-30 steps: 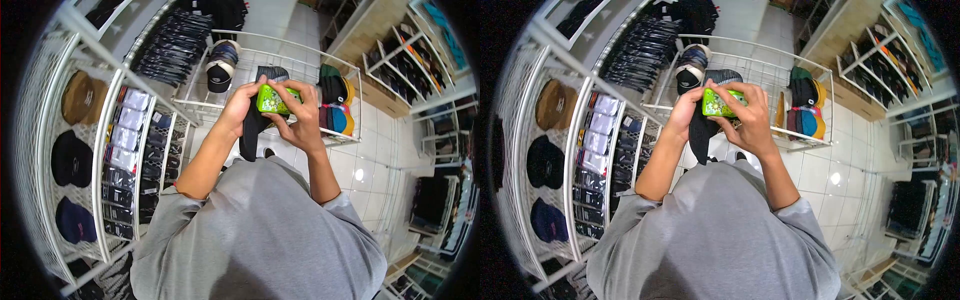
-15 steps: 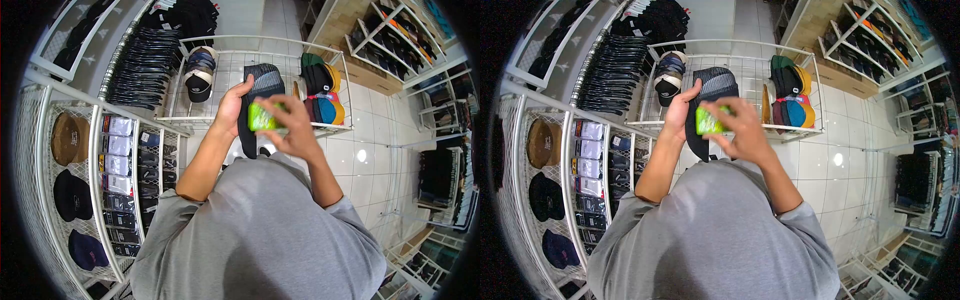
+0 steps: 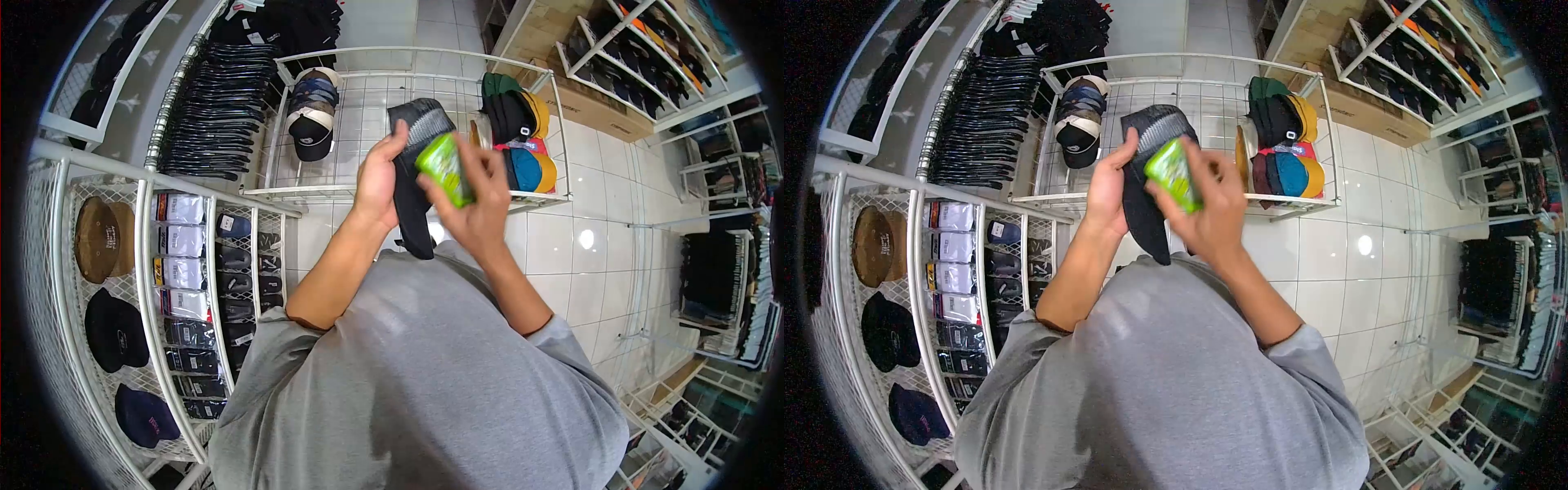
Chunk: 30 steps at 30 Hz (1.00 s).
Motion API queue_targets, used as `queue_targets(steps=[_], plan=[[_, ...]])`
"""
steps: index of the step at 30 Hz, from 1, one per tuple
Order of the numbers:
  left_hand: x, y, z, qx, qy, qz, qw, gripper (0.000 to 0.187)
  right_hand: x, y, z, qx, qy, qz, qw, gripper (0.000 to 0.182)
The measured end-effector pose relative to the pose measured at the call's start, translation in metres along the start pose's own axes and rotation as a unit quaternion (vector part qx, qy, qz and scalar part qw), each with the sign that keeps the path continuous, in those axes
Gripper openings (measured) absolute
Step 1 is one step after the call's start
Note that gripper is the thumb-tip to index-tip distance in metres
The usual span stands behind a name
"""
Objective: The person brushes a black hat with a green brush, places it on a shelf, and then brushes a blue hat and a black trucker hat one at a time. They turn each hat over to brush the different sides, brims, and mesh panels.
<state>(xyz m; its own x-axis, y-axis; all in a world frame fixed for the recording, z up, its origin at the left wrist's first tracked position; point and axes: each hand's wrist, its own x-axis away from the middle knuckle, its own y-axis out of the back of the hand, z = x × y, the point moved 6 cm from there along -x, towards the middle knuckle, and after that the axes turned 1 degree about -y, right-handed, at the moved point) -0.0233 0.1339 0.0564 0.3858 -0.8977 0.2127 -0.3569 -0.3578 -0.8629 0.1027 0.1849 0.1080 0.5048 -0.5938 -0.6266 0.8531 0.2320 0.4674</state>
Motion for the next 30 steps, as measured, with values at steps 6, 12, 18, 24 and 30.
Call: queue_targets(steps=[6, 12, 18, 24, 30], plan=[[0.006, -0.004, 0.003, -0.06, -0.069, -0.025, 0.995, 0.043, 0.004, -0.007, 0.001, -0.024, 0.017, -0.027, 0.999, 0.07], [0.014, -0.015, -0.018, 0.014, -0.057, 0.016, 0.998, 0.047, 0.021, -0.006, -0.007, -0.076, 0.091, 0.026, 0.993, 0.071], [0.012, 0.001, 0.001, -0.037, -0.09, -0.037, 0.995, 0.041, -0.008, -0.008, 0.007, -0.028, 0.046, -0.043, 0.998, 0.073], [0.01, 0.005, 0.002, -0.035, -0.036, -0.004, 0.999, 0.043, 0.006, 0.005, -0.03, -0.008, 0.057, -0.05, 0.997, 0.07], [0.009, 0.006, 0.011, -0.032, 0.005, -0.025, 0.999, 0.043, 0.001, 0.002, -0.023, -0.078, 0.049, 0.048, 0.995, 0.07]])
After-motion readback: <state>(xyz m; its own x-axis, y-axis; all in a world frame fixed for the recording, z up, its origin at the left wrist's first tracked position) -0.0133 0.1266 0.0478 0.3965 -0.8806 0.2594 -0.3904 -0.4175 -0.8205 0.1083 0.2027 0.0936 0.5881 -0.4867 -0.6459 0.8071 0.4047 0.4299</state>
